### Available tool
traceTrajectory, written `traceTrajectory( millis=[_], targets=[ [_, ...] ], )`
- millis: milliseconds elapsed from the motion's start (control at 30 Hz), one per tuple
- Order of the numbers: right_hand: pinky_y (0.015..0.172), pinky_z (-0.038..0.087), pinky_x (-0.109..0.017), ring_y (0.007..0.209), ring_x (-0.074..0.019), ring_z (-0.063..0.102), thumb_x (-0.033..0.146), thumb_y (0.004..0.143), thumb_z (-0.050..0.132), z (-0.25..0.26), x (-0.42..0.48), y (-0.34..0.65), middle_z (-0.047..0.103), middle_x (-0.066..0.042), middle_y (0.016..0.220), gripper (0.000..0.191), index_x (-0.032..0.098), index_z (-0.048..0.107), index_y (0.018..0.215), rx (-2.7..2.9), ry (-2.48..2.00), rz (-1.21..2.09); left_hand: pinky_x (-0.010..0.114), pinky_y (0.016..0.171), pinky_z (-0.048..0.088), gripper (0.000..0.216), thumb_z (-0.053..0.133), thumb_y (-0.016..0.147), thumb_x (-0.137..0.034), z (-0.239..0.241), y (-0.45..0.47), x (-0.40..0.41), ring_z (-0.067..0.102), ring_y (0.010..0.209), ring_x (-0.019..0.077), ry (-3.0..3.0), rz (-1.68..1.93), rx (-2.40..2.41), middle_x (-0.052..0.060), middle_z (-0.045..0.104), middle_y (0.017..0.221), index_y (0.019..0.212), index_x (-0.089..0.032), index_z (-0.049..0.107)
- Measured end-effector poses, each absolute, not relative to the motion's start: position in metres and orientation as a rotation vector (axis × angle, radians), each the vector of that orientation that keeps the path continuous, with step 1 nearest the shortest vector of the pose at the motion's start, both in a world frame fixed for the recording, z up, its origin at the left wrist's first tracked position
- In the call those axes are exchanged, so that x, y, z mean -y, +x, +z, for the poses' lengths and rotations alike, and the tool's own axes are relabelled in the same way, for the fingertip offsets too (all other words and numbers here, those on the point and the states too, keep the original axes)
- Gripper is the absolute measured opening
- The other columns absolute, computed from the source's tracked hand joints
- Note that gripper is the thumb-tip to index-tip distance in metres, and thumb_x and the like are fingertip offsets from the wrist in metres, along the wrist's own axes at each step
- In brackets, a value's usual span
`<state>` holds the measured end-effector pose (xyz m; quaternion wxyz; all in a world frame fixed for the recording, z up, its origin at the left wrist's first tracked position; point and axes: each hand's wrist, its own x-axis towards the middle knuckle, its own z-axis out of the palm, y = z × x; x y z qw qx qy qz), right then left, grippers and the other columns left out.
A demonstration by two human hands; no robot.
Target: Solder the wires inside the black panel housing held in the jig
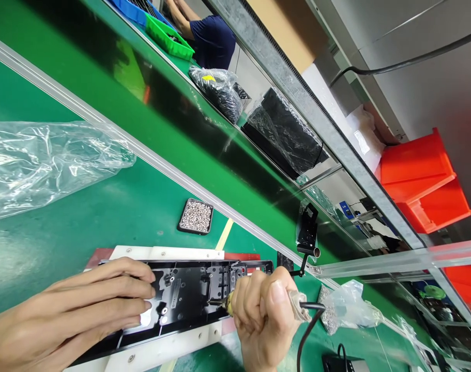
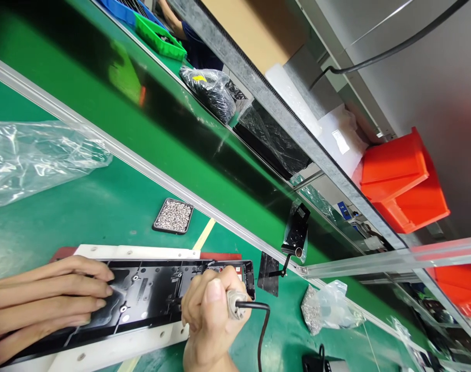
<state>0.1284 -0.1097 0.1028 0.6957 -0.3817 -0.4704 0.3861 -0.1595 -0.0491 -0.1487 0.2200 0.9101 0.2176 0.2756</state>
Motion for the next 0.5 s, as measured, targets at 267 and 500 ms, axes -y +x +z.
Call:
traceTrajectory(
  millis=[267,500],
  targets=[
    [0.043,0.032,-0.016,0.040,-0.0062,0.020,0.042,0.118,0.067,0.1045,0.1079,0.1277,0.027,0.012,0.050,0.062,0.023,0.031,0.072,1.064,-0.858,0.846,0.026,0.136,0.058,0.053,0.062,0.121,-0.027,-0.1415,-0.1581,0.0468,0.067,0.163,0.0194,2.525,0.727,-0.606,-0.020,0.065,0.174,0.163,-0.059,0.068],
    [0.043,0.031,-0.018,0.041,-0.0074,0.021,0.040,0.120,0.063,0.0978,0.1120,0.1313,0.029,0.011,0.052,0.057,0.025,0.032,0.074,1.077,-0.861,0.840,0.027,0.137,0.058,0.054,0.064,0.120,-0.028,-0.1438,-0.1578,0.0489,0.064,0.166,0.0177,2.581,0.840,-0.595,-0.021,0.059,0.178,0.164,-0.057,0.067]
  ],
)
